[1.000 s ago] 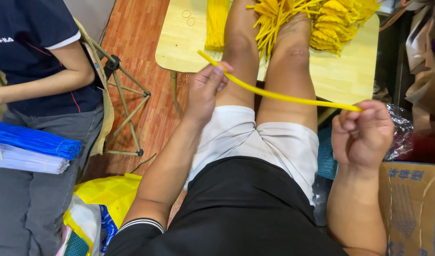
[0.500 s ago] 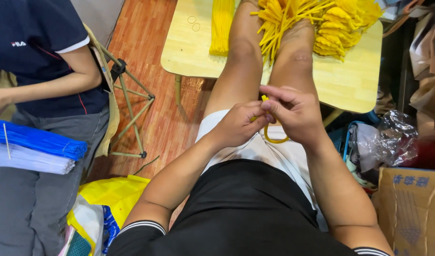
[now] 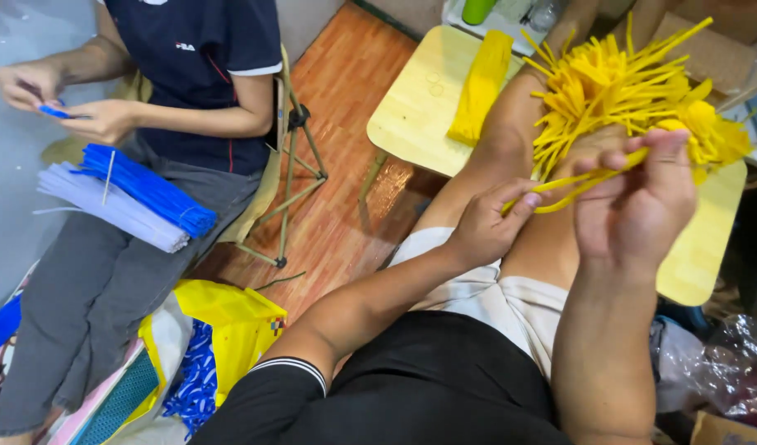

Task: The person sits with legs on a table and repeatedly picks up yellow plastic cable ties. They fold each tie in half, pull the end through the loop to form a knot, and tighten it by hand. The finished ties are placed in a pile on the table.

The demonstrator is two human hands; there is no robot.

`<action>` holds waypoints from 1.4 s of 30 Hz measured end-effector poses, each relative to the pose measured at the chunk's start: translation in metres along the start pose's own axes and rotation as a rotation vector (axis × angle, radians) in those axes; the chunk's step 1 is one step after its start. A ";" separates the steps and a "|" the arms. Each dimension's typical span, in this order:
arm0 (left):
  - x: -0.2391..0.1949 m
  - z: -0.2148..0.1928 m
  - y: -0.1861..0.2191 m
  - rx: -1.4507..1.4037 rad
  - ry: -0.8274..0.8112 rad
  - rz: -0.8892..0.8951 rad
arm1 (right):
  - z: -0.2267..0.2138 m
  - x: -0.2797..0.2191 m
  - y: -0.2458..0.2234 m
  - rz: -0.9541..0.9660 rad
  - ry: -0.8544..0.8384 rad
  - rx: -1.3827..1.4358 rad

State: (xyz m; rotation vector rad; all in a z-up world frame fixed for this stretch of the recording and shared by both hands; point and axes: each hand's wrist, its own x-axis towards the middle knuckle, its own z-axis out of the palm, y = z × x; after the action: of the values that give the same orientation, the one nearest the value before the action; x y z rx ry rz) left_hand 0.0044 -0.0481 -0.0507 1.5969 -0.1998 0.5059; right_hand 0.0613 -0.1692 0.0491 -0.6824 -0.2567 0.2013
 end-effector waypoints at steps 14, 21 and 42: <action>0.044 -0.011 0.063 0.368 -0.747 -0.173 | -0.031 0.000 -0.045 -0.093 0.181 -0.004; 0.000 0.012 0.033 0.115 -0.507 -0.185 | -0.081 0.003 -0.054 -0.184 0.262 0.051; 0.003 -0.006 0.011 0.158 -0.339 -0.154 | -0.041 -0.014 -0.024 -0.575 0.401 -0.456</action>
State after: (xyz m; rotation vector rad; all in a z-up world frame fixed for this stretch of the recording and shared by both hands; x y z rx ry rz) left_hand 0.0009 -0.0427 -0.0394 1.8310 -0.2944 0.1311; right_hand 0.0624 -0.2151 0.0316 -1.0499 -0.1023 -0.5569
